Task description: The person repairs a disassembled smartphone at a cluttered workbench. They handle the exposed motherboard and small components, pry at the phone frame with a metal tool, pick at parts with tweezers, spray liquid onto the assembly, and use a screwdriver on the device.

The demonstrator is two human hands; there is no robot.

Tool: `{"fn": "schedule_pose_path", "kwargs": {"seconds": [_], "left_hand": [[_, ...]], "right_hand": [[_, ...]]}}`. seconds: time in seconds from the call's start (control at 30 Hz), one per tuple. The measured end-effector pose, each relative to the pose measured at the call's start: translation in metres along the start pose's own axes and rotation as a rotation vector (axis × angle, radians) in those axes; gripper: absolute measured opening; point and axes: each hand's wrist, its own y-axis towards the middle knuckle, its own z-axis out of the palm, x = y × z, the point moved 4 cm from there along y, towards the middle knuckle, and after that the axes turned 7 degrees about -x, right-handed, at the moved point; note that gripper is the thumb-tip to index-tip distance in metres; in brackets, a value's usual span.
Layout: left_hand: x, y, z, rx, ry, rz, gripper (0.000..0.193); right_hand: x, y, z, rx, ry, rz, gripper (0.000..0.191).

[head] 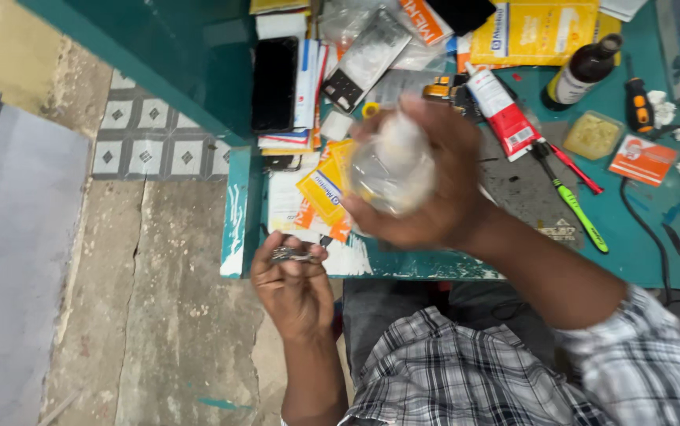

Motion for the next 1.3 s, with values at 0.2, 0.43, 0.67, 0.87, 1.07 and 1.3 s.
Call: {"fn": "schedule_pose_path", "kwargs": {"seconds": [0.2,0.43,0.67,0.87,1.07,1.3], "left_hand": [[0.071,-0.009,0.043,0.164,0.068,-0.255,0.035],[0.113,-0.031,0.082,0.406,0.006,-0.428,0.038],[0.119,-0.035,0.084,0.441,0.069,-0.426,0.038],[0.117,-0.036,0.086,0.477,0.143,-0.383,0.039],[0.116,-0.037,0.089,0.498,0.172,-0.369,0.039],[0.12,-0.036,0.082,0.478,0.229,-0.345,0.039]], "right_hand": [[0.035,-0.023,-0.09,0.368,-0.109,0.12,0.086],[0.042,-0.057,-0.126,0.571,-0.277,0.251,0.074],[0.045,-0.057,-0.132,0.621,-0.301,0.25,0.071],[0.048,-0.051,-0.129,0.607,-0.34,0.207,0.069],[0.048,-0.047,-0.128,0.635,-0.384,0.178,0.067],[0.047,-0.045,-0.128,0.627,-0.364,0.212,0.067]]}}
